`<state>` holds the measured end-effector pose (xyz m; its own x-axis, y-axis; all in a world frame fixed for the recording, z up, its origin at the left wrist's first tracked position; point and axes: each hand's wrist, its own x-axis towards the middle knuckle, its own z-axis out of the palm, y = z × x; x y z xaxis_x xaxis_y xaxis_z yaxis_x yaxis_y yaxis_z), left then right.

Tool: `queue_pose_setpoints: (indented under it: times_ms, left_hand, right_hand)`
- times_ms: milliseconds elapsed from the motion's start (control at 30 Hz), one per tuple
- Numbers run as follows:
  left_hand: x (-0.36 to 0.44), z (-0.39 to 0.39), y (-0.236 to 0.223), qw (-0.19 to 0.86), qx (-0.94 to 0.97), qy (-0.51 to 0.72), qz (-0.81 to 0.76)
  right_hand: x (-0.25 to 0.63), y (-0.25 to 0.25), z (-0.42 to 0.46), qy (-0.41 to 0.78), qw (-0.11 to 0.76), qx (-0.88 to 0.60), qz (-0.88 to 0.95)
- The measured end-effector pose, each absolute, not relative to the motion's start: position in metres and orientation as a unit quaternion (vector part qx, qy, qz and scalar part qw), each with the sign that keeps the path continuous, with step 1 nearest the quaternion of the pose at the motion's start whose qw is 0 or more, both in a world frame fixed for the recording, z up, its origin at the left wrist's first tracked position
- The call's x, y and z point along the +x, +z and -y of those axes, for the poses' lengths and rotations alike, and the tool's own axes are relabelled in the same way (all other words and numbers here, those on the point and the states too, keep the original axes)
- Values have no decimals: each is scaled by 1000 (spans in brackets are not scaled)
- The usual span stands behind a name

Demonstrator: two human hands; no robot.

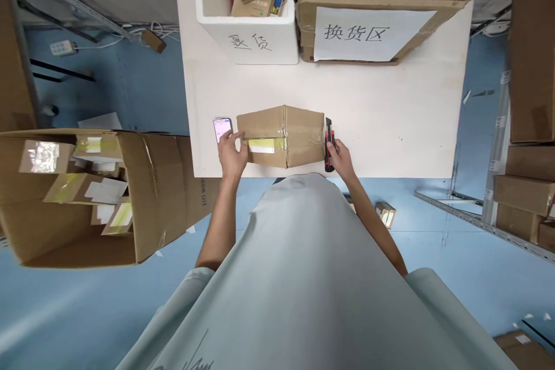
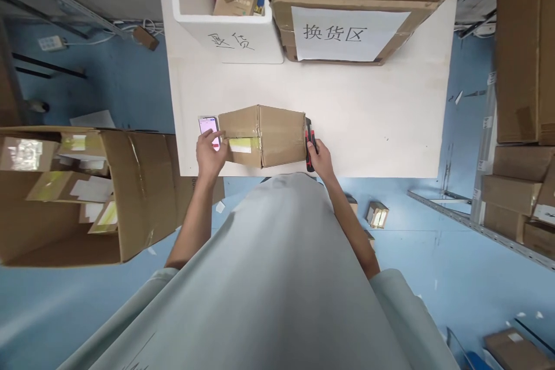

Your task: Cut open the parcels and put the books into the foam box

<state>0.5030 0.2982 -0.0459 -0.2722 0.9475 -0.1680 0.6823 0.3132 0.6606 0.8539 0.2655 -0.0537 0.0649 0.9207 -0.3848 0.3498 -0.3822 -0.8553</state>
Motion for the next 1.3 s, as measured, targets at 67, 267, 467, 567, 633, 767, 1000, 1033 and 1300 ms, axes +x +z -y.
queue_pose_setpoints:
  times_ms: [67, 267, 467, 567, 633, 767, 1000, 1033, 1300]
  left_hand:
    - [510, -289, -29, 322, 589, 264, -692]
    - [530, -261, 5, 402, 598, 313, -618]
    - [521, -255, -27, 502, 547, 333, -582]
    - [515, -258, -41, 532, 527, 325, -577]
    - [510, -266, -41, 522, 523, 327, -588]
    - [500, -299, -28, 482, 551, 345, -588]
    - [494, -356, -22, 476, 640, 289, -530]
    - [493, -359, -24, 478, 643, 289, -525]
    - [490, -367, -36, 507, 630, 315, -497]
  right_hand:
    - [843, -41, -265, 484, 286, -677, 476]
    - [818, -5, -260, 418, 279, -708, 495]
    - [809, 38, -258, 317, 233, -751, 530]
    - [801, 47, -257, 278, 183, -762, 556]
    - [794, 51, -256, 250, 169, -762, 573]
    - [777, 66, -248, 187, 150, -773, 587]
    - [730, 102, -229, 252, 83, -758, 596]
    - [722, 104, -227, 267, 72, -752, 598]
    - [669, 106, -237, 313, -44, -740, 594]
